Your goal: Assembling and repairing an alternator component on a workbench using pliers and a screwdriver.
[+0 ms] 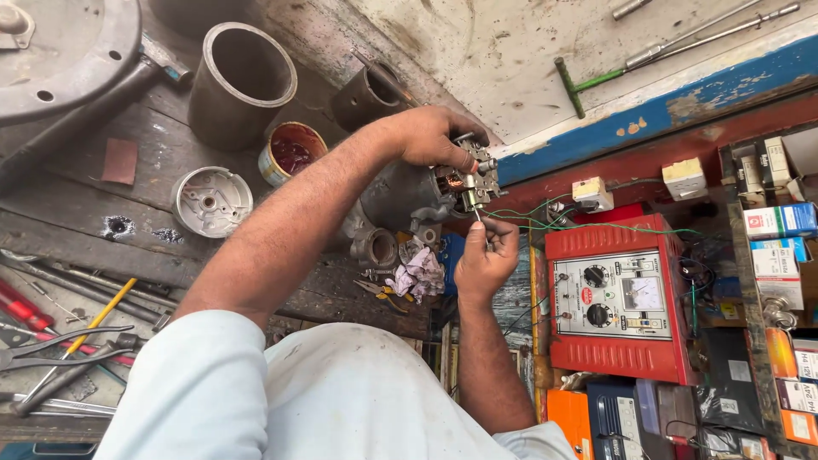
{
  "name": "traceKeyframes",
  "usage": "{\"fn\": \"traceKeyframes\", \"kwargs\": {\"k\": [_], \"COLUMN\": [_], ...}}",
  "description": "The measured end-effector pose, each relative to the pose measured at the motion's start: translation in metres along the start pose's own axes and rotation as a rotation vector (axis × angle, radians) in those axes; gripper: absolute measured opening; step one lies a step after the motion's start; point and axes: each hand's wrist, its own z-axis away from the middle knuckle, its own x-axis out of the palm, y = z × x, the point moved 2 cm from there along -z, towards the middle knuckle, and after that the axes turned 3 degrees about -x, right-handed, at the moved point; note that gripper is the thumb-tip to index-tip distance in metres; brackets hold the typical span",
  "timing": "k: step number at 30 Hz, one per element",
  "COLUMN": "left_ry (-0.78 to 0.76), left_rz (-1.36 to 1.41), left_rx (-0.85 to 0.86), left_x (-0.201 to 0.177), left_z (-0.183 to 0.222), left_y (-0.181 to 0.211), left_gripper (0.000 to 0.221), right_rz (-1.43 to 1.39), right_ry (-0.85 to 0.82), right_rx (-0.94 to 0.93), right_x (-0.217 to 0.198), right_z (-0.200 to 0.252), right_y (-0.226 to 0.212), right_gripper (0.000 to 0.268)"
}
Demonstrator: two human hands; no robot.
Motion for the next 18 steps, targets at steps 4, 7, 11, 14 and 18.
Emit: {"fn": "traceKeyframes", "kwargs": {"k": [4,7,11,14,18], "left_ry": [0.005,0.005,0.002,0.003,0.008], "left_rz": [0.001,-0.006,-0.016,0.007,-0.016], "left_rx": [-0.058,-0.033,-0.037,-0.13,-0.11], "left_x": [-0.0003,0.0011,0.0037,0.0027,0.004], "left_z": [0.0025,-0.0012,-0.0049,-0.0015,-0.0036], "left_y": [0.0037,-0.0002,-0.0042,0.0001,-0.0024], "left_gripper": [0.06,0.06,0.061,0.065,0.065], "right_rz": [0.092,0.099,0.057,0.123,0.101], "right_ry": [-0.001,0.007,0.027,0.029,0.009], "right_rx": [-0.039,-0.069,-0.037,-0.025,-0.06], "right_x": [0.0043,0.0024,-0.0014,-0.0003,-0.002], "right_z": [0.002,0.0,-0.0002,-0.0032,-0.0032], "right_y": [-0.0058,-0.0062,-0.0026,-0.002,-0.0071], "right_gripper": [0.008,0.009,0.01,0.01,0.01]}}
